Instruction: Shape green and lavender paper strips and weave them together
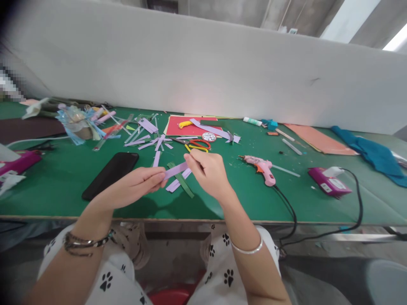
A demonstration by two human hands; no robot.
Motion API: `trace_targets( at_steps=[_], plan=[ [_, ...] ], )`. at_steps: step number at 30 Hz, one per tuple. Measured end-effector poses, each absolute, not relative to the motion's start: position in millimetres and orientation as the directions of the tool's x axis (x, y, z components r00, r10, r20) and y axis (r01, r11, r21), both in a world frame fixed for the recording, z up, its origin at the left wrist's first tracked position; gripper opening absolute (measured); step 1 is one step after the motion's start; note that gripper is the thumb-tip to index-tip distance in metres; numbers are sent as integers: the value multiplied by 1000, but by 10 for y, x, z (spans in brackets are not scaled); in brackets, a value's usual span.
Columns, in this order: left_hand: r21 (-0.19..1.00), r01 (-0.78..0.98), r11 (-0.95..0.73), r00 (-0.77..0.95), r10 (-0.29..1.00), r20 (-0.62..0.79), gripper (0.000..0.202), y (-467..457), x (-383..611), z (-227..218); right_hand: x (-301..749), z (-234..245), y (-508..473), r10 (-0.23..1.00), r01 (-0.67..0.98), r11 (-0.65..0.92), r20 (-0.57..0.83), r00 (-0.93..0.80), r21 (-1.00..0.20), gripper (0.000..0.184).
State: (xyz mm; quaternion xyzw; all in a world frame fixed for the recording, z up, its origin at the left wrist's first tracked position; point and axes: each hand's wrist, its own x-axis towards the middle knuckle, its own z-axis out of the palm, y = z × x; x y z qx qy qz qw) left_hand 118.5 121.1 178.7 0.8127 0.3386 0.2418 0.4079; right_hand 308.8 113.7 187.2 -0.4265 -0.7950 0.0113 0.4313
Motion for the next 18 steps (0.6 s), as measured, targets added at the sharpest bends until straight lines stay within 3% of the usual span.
trace_targets(
  at_steps=[14, 18],
  plan=[
    [794, 388, -468, 658, 744, 117, 31, 1250, 1078, 1807, 3144, 1855, 1174, 704, 637, 629, 675, -224, -445, 36],
    [787, 383, -484, 662, 738, 131, 31, 1250, 1078, 1800, 3139, 1843, 1182, 747, 584, 608, 637, -190, -538, 39]
  ],
)
